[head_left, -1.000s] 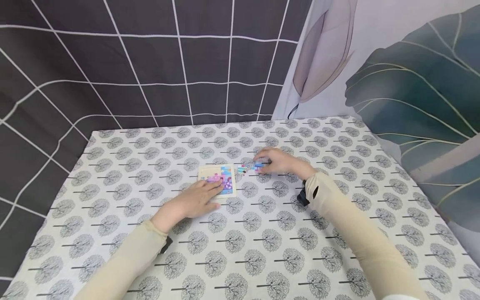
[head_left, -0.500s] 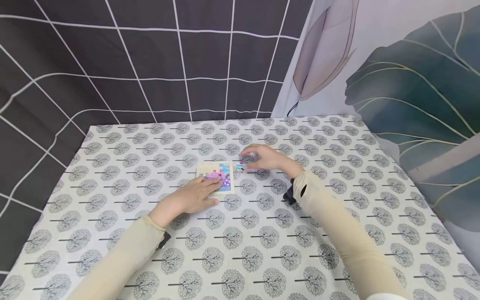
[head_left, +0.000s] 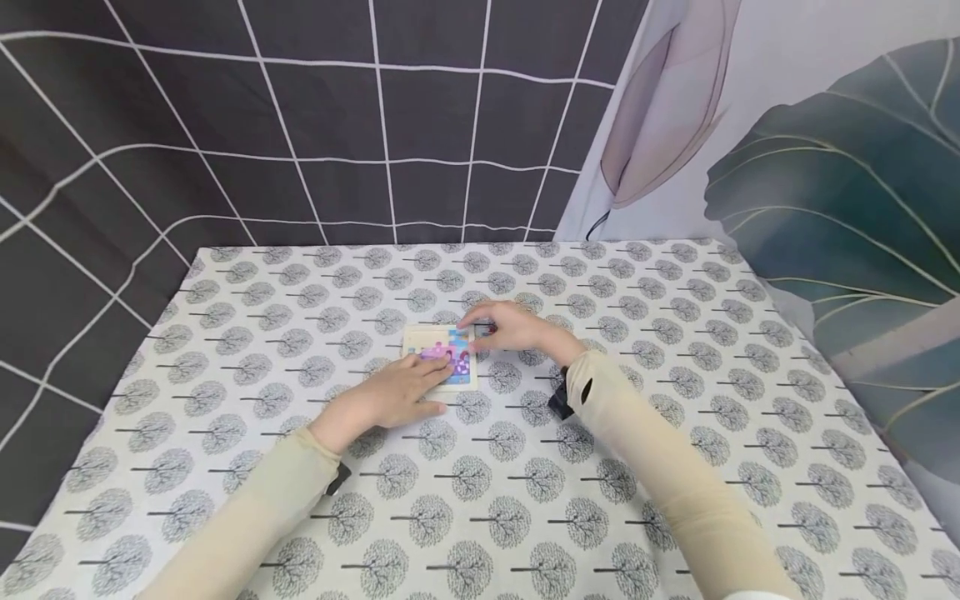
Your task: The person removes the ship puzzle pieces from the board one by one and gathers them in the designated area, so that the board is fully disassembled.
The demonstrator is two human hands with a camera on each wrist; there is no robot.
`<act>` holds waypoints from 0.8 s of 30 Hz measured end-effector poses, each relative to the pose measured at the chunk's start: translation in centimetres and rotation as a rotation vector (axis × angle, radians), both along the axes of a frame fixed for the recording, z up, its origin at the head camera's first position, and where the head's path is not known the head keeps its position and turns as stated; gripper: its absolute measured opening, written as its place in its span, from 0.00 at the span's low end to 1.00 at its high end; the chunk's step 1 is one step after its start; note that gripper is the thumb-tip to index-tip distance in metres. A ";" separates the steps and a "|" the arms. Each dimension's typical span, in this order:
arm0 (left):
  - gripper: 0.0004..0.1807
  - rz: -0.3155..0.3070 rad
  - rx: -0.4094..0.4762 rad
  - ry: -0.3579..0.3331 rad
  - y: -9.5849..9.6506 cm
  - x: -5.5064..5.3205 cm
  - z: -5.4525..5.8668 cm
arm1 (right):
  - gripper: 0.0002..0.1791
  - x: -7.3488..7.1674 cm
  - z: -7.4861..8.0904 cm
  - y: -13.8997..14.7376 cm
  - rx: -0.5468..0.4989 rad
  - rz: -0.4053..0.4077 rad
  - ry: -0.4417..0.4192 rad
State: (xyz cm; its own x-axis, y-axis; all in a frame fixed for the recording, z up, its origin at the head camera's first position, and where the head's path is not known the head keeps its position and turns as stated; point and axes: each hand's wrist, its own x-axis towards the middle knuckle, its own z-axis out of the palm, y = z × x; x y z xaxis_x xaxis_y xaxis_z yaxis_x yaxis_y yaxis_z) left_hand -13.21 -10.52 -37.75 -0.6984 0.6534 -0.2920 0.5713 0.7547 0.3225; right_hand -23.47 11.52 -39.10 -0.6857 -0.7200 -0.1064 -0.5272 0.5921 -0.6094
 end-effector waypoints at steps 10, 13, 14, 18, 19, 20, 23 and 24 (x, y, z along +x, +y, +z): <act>0.35 0.011 -0.028 0.005 -0.1 0.3 -0.2 | 0.20 0.6 -0.9 -1.9 0.040 0.067 0.091; 0.36 0.014 -0.049 0.010 0.0 0.3 -0.2 | 0.19 0.5 -1.0 -2.1 0.055 0.058 0.110; 0.36 0.015 -0.052 0.013 0.0 0.3 -0.2 | 0.19 0.5 -1.0 -2.2 0.057 0.051 0.113; 0.36 0.012 -0.053 0.014 0.2 0.2 -0.2 | 0.16 0.4 -0.9 -2.3 0.084 0.032 0.116; 0.36 0.011 -0.051 0.011 0.2 0.2 -0.1 | 0.16 0.4 -0.8 -2.4 0.091 0.029 0.112; 0.36 0.010 -0.049 0.010 0.3 0.2 -0.1 | 0.16 0.5 -0.8 -2.4 0.097 0.026 0.106; 0.36 0.012 -0.044 0.011 0.2 0.3 0.0 | 0.15 0.5 -0.6 -2.6 0.107 0.020 0.084; 0.36 0.013 -0.045 0.014 0.2 0.3 0.0 | 0.15 0.5 -0.5 -2.6 0.107 0.016 0.078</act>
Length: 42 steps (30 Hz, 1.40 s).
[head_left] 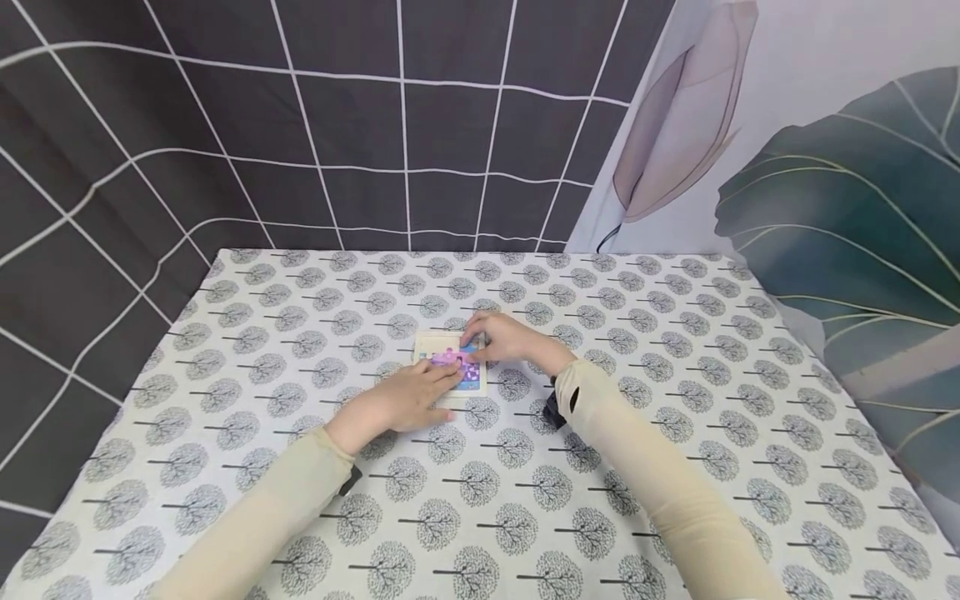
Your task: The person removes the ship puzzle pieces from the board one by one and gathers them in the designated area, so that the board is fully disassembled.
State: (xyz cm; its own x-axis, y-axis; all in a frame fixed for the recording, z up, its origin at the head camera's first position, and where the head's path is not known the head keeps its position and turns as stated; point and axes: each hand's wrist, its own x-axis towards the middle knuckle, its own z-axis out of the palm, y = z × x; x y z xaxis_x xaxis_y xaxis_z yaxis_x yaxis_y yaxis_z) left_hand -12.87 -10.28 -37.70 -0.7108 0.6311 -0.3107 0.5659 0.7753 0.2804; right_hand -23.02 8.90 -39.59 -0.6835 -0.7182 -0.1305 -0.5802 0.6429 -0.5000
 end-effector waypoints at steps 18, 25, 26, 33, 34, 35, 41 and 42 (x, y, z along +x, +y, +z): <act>0.37 0.004 -0.022 -0.007 -0.1 -0.3 -0.5 | 0.15 -0.8 0.3 -0.7 0.026 0.002 -0.069; 0.37 0.004 -0.006 -0.011 -0.3 -0.4 -0.6 | 0.15 -0.8 0.4 -0.7 -0.001 -0.005 -0.061; 0.37 0.003 -0.002 -0.012 -0.3 -0.4 -0.6 | 0.16 -0.9 0.4 -0.6 -0.011 -0.006 -0.057; 0.37 0.002 0.005 -0.011 -0.5 -0.6 -0.6 | 0.27 -1.2 0.2 -0.2 -0.087 -0.005 -0.059; 0.37 0.001 0.004 -0.010 -0.5 -0.6 -0.6 | 0.28 -1.3 0.1 -0.1 -0.079 -0.008 -0.064; 0.37 0.002 0.003 -0.011 -0.5 -0.6 -0.7 | 0.28 -1.4 0.1 0.0 -0.071 -0.010 -0.073; 0.37 0.005 -0.005 -0.016 -0.5 -0.7 -0.7 | 0.27 -2.0 -0.1 0.5 -0.052 -0.022 -0.135; 0.37 0.004 -0.008 -0.018 -0.5 -0.7 -0.7 | 0.27 -2.0 -0.1 0.5 -0.055 -0.020 -0.142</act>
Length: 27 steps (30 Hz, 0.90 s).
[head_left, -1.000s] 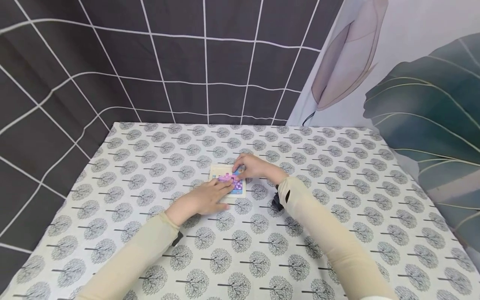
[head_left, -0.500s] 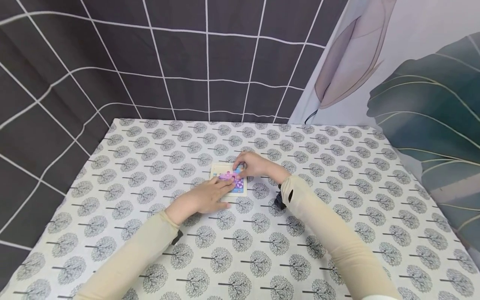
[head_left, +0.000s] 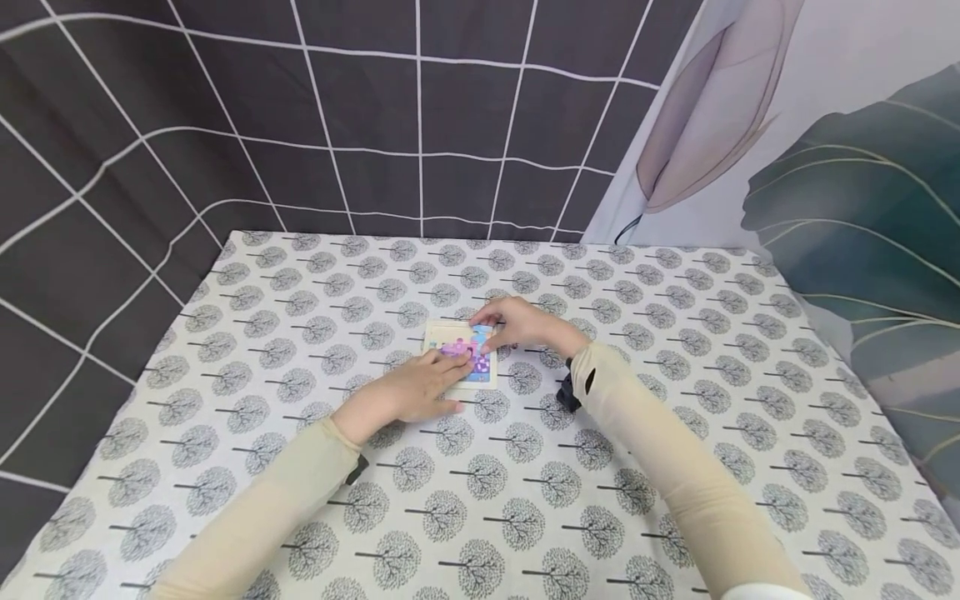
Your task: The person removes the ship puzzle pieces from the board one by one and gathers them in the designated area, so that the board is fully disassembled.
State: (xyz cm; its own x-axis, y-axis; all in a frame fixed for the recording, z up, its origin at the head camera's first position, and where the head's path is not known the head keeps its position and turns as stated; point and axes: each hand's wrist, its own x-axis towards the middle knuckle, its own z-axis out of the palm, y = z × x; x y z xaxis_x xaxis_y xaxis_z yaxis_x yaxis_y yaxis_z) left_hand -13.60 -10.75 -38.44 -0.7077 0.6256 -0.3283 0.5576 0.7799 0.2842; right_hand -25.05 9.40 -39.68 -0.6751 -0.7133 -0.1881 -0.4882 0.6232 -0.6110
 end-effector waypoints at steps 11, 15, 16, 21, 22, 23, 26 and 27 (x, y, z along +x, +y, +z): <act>0.36 -0.026 0.014 0.010 0.5 -0.3 0.1 | 0.26 -0.2 -0.1 0.9 -0.013 0.094 0.190; 0.37 -0.018 0.017 -0.007 0.6 -0.4 0.0 | 0.27 -0.1 0.4 1.0 -0.019 0.104 0.239; 0.37 -0.017 0.020 -0.010 0.6 -0.4 0.0 | 0.27 -0.1 0.5 1.0 -0.015 0.103 0.241; 0.36 -0.015 0.010 -0.014 0.6 -0.5 -0.2 | 0.26 0.0 0.9 1.5 -0.020 0.090 0.228; 0.36 -0.013 0.010 -0.011 0.5 -0.5 -0.3 | 0.25 0.0 0.9 1.6 -0.022 0.086 0.228; 0.36 -0.013 0.009 -0.011 0.4 -0.5 -0.3 | 0.25 0.0 1.0 1.8 -0.027 0.078 0.224; 0.36 -0.011 0.021 -0.012 0.3 -0.4 -0.3 | 0.24 0.0 1.4 2.7 -0.038 0.064 0.215; 0.36 -0.009 0.024 -0.014 0.3 -0.4 -0.3 | 0.24 0.0 1.6 3.0 -0.033 0.054 0.208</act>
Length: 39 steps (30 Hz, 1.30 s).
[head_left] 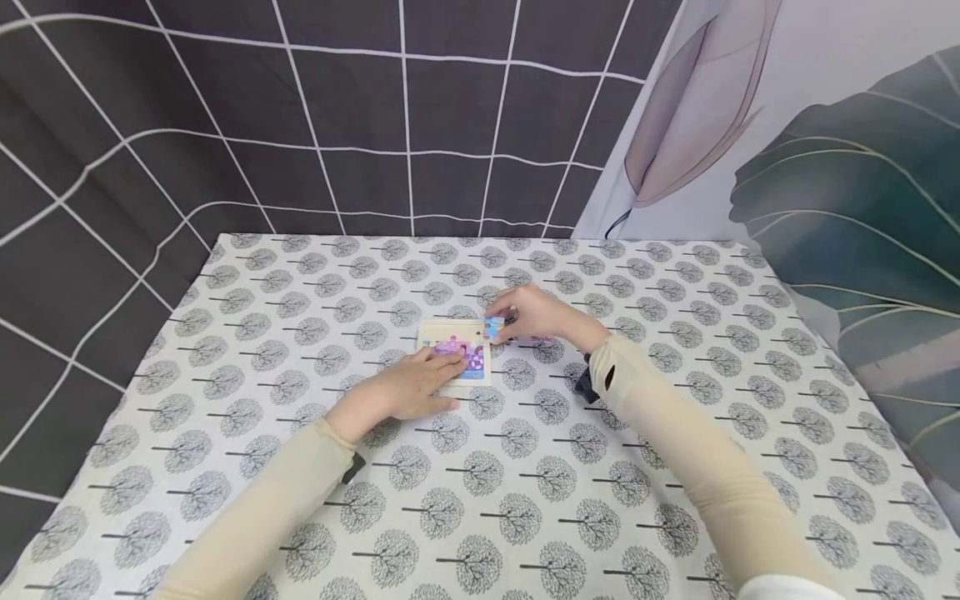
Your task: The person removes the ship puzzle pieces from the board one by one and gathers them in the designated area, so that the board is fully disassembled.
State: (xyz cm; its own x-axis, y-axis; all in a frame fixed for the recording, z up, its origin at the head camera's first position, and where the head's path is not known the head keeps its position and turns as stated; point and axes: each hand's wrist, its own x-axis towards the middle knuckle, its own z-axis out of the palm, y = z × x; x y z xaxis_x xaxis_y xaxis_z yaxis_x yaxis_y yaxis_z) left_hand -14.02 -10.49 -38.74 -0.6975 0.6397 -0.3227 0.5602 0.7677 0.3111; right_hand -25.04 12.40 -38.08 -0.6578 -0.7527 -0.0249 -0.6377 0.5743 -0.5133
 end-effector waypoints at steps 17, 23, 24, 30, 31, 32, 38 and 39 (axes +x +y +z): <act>0.36 -0.013 0.010 -0.033 -0.1 0.1 0.1 | 0.23 0.1 0.6 5.9 -0.023 -0.046 -0.035; 0.37 -0.028 -0.005 -0.045 -0.2 -0.5 0.4 | 0.24 0.4 0.9 7.9 -0.030 -0.078 -0.015; 0.37 -0.025 -0.006 -0.045 -0.3 -0.5 0.4 | 0.24 0.5 1.0 8.1 -0.037 -0.077 -0.003; 0.37 -0.024 -0.004 -0.030 -0.8 -0.4 0.1 | 0.25 0.9 0.2 9.5 -0.078 -0.057 0.044; 0.37 -0.027 0.001 -0.029 -0.8 -0.4 0.1 | 0.25 1.0 0.0 9.7 -0.083 -0.058 0.044; 0.37 -0.029 0.002 -0.029 -0.8 -0.4 0.1 | 0.25 1.1 -0.2 10.0 -0.086 -0.061 0.044; 0.37 -0.039 0.015 -0.014 -0.7 -0.3 0.2 | 0.25 1.5 -0.6 11.5 -0.062 -0.099 0.028; 0.37 -0.039 0.013 -0.012 -0.6 -0.2 0.3 | 0.24 1.6 -0.5 11.7 -0.055 -0.105 0.032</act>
State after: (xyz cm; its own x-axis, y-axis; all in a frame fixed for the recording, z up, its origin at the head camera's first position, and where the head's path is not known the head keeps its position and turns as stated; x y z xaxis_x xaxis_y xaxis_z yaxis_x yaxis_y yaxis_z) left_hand -14.25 -11.13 -38.47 -0.6686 0.6704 -0.3219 0.5856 0.7414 0.3278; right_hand -23.45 24.14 -38.63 -0.7328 -0.6794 0.0370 -0.5923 0.6103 -0.5261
